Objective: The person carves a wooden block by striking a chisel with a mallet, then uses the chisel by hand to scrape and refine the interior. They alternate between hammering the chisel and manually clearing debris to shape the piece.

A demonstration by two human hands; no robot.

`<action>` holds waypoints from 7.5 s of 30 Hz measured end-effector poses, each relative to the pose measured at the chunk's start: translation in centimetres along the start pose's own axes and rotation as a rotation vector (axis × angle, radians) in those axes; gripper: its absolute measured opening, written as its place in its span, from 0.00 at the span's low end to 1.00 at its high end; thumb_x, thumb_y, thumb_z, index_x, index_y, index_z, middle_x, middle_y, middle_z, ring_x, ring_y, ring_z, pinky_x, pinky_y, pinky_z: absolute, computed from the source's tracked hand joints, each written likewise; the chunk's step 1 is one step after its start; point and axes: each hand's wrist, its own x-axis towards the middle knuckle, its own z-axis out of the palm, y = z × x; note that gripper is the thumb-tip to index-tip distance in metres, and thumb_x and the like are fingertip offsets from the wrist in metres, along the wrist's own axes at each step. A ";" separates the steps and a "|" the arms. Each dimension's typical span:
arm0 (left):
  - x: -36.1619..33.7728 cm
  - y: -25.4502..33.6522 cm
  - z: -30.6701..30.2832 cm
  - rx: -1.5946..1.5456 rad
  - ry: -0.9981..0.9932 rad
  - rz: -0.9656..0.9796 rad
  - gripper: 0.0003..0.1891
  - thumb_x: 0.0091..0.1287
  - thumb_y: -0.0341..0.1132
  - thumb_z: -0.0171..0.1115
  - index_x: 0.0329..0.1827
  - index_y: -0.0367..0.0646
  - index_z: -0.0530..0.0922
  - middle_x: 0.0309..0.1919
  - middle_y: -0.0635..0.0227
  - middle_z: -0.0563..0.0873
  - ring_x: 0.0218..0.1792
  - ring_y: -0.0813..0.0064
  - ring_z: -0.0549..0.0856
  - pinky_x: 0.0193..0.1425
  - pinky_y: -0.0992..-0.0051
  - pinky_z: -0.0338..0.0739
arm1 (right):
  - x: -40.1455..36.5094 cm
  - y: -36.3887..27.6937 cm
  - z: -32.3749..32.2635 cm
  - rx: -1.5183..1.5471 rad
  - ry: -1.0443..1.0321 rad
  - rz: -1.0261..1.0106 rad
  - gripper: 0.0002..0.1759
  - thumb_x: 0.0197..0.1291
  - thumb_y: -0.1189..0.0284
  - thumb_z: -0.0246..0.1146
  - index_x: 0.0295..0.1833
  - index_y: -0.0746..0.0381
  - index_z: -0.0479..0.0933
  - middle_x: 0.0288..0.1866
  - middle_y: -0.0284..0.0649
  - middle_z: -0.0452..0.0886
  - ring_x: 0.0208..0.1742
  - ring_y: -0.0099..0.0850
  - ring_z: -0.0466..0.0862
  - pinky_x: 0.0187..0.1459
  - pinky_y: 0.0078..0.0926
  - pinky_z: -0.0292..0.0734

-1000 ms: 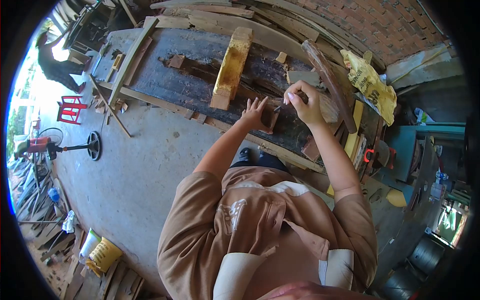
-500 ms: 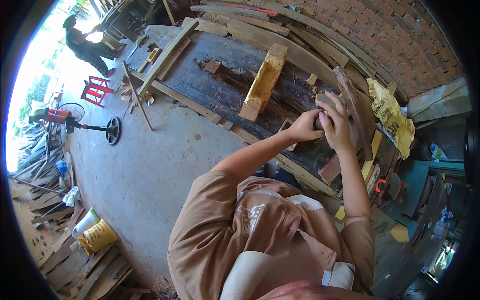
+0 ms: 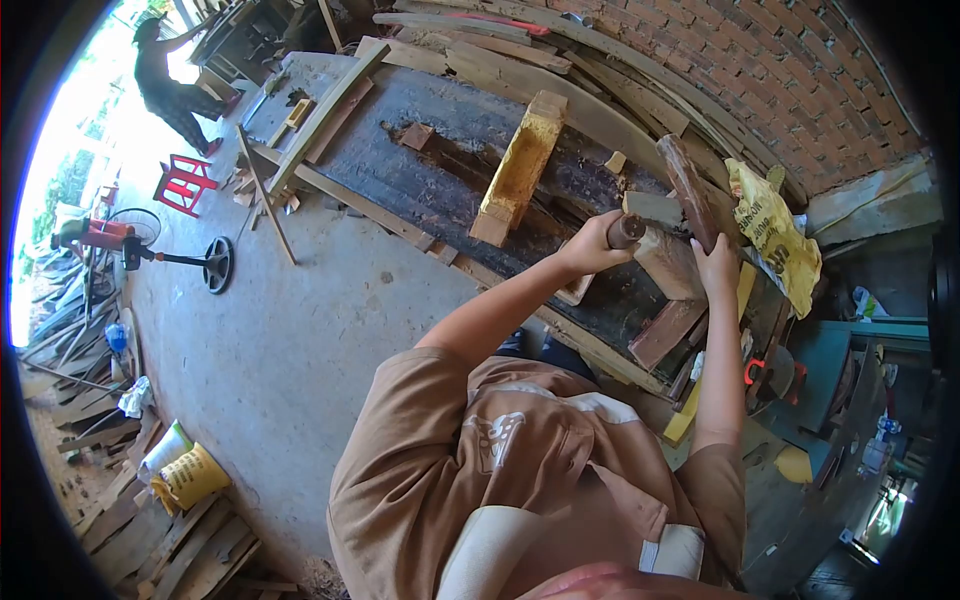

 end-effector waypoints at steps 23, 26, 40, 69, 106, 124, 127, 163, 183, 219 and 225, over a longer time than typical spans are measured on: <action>1.7 -0.9 0.8 -0.006 -0.024 0.068 0.15 0.52 0.31 0.64 0.41 0.38 0.73 0.28 0.70 0.76 0.30 0.81 0.73 0.37 0.76 0.71 | -9.5 -4.3 -9.2 0.620 -0.161 -0.231 0.31 0.52 0.59 0.66 0.54 0.69 0.65 0.43 0.55 0.77 0.46 0.46 0.80 0.46 0.34 0.73; 1.7 -0.8 0.2 -0.027 0.002 -0.021 0.15 0.52 0.32 0.64 0.41 0.38 0.73 0.27 0.70 0.76 0.29 0.81 0.73 0.36 0.76 0.71 | -9.6 -3.8 -10.5 0.473 -0.211 -0.184 0.25 0.54 0.62 0.64 0.51 0.68 0.68 0.43 0.52 0.79 0.42 0.44 0.81 0.43 0.33 0.74; 2.0 -1.0 1.4 0.062 -0.008 0.038 0.16 0.45 0.33 0.64 0.37 0.36 0.73 0.25 0.55 0.78 0.28 0.64 0.79 0.35 0.69 0.72 | -10.1 -4.5 -11.8 0.561 -0.005 -0.247 0.23 0.53 0.65 0.65 0.49 0.68 0.69 0.40 0.48 0.80 0.39 0.39 0.82 0.41 0.32 0.74; 1.7 -0.3 2.5 0.136 -0.120 0.045 0.22 0.44 0.32 0.65 0.44 0.35 0.74 0.33 0.53 0.80 0.36 0.61 0.81 0.41 0.69 0.74 | -10.8 -3.3 -10.0 0.827 0.112 -0.120 0.27 0.54 0.62 0.64 0.53 0.69 0.67 0.40 0.52 0.80 0.41 0.46 0.81 0.42 0.34 0.74; 1.7 -0.9 2.6 0.133 -0.098 0.066 0.20 0.44 0.30 0.64 0.42 0.35 0.73 0.32 0.54 0.80 0.34 0.65 0.81 0.40 0.70 0.74 | -10.8 -4.7 -10.9 0.504 -0.108 -0.128 0.23 0.55 0.57 0.63 0.46 0.66 0.70 0.37 0.52 0.80 0.41 0.50 0.80 0.39 0.38 0.73; 1.6 -0.8 1.9 0.143 -0.102 0.052 0.22 0.48 0.32 0.67 0.48 0.36 0.73 0.35 0.56 0.80 0.35 0.69 0.79 0.43 0.72 0.73 | -1.5 2.7 -2.1 -0.067 0.078 -0.178 0.23 0.55 0.57 0.61 0.41 0.68 0.70 0.43 0.52 0.72 0.48 0.50 0.73 0.46 0.42 0.71; 1.6 -1.1 1.9 0.143 -0.120 0.002 0.22 0.50 0.32 0.66 0.48 0.35 0.72 0.35 0.59 0.80 0.36 0.76 0.77 0.44 0.74 0.73 | -1.1 3.7 -1.0 -0.007 0.157 -0.201 0.23 0.54 0.55 0.61 0.38 0.67 0.70 0.40 0.52 0.73 0.44 0.52 0.74 0.45 0.46 0.68; 1.4 -0.4 1.2 0.065 -0.061 -0.023 0.20 0.52 0.31 0.65 0.48 0.36 0.73 0.35 0.67 0.80 0.36 0.79 0.76 0.45 0.76 0.72 | 0.3 -4.9 -5.0 0.707 0.080 -0.342 0.32 0.56 0.52 0.60 0.59 0.62 0.66 0.56 0.50 0.73 0.58 0.42 0.73 0.55 0.37 0.69; -5.5 -9.0 -1.3 0.975 -0.480 -0.466 0.67 0.25 0.60 0.76 0.72 0.60 0.44 0.72 0.63 0.42 0.70 0.42 0.43 0.62 0.38 0.56 | -2.5 -11.4 -2.1 0.989 -0.120 -0.511 0.16 0.53 0.71 0.64 0.44 0.60 0.67 0.39 0.39 0.78 0.43 0.30 0.78 0.47 0.26 0.70; -6.5 -12.5 -1.8 0.918 -0.356 -0.244 0.64 0.22 0.60 0.77 0.69 0.55 0.54 0.71 0.63 0.48 0.69 0.40 0.47 0.63 0.44 0.61 | 1.1 -14.9 -2.9 0.600 -0.080 -0.441 0.27 0.51 0.57 0.68 0.46 0.64 0.67 0.33 0.47 0.78 0.34 0.37 0.79 0.37 0.31 0.73; -6.1 -10.4 -1.7 0.905 -0.400 -0.323 0.63 0.22 0.58 0.78 0.68 0.49 0.56 0.70 0.58 0.50 0.68 0.39 0.48 0.69 0.50 0.53 | -1.5 -12.5 -4.0 0.601 0.046 -0.359 0.28 0.48 0.57 0.70 0.44 0.64 0.68 0.30 0.49 0.80 0.32 0.43 0.82 0.35 0.33 0.75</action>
